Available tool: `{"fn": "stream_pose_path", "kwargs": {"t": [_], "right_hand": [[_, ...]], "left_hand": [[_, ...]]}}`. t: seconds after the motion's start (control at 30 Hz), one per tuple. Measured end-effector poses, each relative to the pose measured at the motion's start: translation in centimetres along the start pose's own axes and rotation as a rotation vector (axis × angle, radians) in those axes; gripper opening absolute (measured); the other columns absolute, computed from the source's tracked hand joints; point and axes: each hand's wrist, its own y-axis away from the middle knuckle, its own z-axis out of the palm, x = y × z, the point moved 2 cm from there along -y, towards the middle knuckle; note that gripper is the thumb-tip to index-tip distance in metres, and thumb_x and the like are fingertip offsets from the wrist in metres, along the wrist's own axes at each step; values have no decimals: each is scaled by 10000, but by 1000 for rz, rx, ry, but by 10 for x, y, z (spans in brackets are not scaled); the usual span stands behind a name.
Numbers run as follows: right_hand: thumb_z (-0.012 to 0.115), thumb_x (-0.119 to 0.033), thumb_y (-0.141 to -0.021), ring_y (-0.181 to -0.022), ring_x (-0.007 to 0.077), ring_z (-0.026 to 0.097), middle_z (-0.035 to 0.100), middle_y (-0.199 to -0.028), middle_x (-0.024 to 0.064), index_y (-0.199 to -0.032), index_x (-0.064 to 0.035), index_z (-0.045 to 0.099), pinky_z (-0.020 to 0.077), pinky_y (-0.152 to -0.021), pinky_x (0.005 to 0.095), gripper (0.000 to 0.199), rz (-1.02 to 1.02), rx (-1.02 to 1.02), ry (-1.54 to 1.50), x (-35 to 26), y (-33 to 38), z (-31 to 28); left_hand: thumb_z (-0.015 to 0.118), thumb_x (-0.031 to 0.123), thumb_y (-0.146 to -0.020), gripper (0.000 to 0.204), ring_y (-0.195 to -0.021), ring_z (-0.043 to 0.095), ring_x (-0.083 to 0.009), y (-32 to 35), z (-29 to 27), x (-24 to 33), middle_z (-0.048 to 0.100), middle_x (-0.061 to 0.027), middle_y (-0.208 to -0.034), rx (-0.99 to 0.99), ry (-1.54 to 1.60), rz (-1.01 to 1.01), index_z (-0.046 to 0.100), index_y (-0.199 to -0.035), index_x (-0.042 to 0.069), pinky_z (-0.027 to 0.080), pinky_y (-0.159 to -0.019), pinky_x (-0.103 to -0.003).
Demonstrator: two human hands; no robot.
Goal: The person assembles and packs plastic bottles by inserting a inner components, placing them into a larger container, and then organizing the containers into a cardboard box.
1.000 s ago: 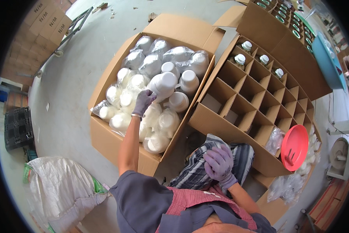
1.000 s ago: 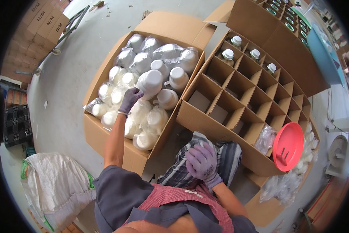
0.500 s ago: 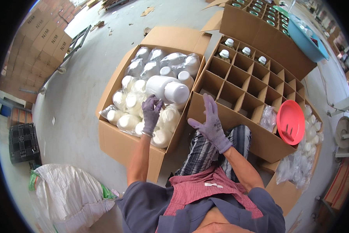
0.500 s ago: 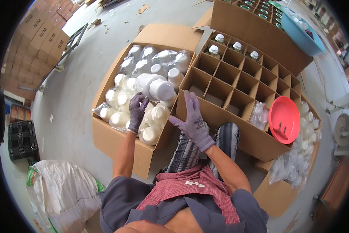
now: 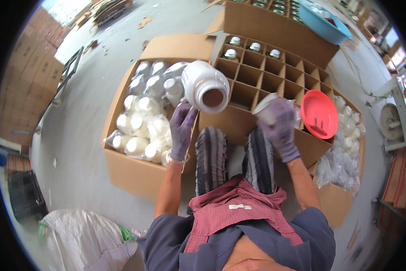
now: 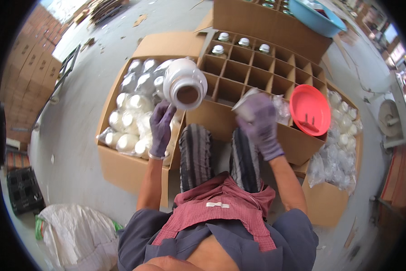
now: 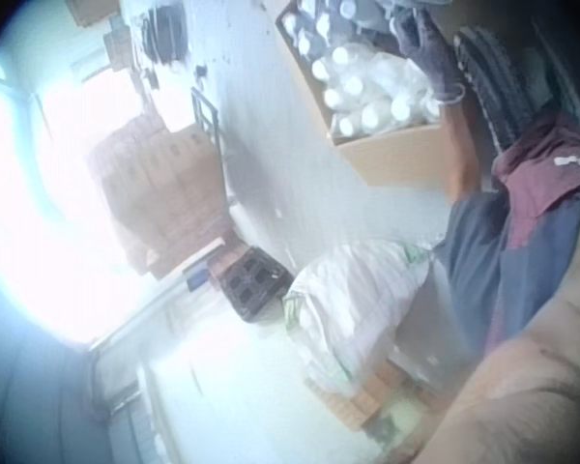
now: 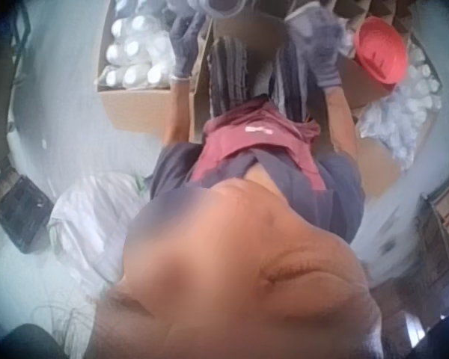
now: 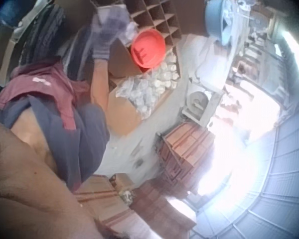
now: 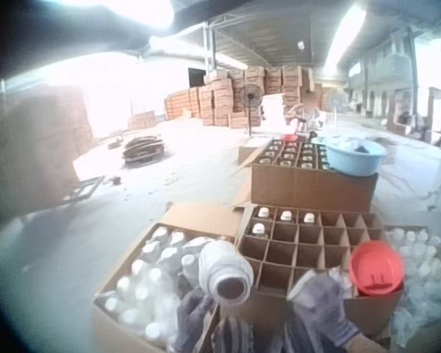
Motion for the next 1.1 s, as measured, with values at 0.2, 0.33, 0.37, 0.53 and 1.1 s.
{"fn": "stream_pose_path", "kwargs": {"t": [0.2,0.33,0.37,0.53,1.1], "right_hand": [[739,-358,-784,-1100,367,539,564,-1216,195,-1245,-43,530,401,-965,459,595,401,-84,411,144,33,-59],[613,-386,-932,-1079,202,576,631,-1150,97,-1159,-38,613,433,-937,349,416,793,83,-784,62,0,-49],[594,-364,-957,-1060,161,585,646,-1120,71,-1131,-34,630,445,-922,320,375,951,182,-1296,49,-1,-49],[647,-200,-926,-868,99,586,648,-906,21,-942,-7,657,473,-802,252,194,679,22,-1011,30,13,-57],[717,-342,-870,-822,104,594,648,-917,33,-1097,-3,661,472,-748,250,412,748,-282,-1268,-1,46,-33]], "left_hand": [[595,140,-926,115,-855,533,-82,76,60,-3,587,1,-944,-259,450,-107,603,-928,26,436,-784,-226],[593,133,-939,145,-999,555,-153,105,67,-18,581,-59,-1122,-509,300,-191,628,-1005,9,454,-891,-296],[610,130,-918,240,-1069,562,-204,101,71,-12,580,-101,-1207,-683,257,-208,621,-1111,-12,440,-951,-322],[631,75,-863,332,-1157,571,-221,75,69,-11,633,-152,-1219,-778,-280,-30,617,-1179,-27,427,-999,-342],[459,208,-976,513,-1278,467,-318,84,99,-10,502,-214,-1346,-558,-208,-131,374,-1430,-17,330,-1092,-352]]}}
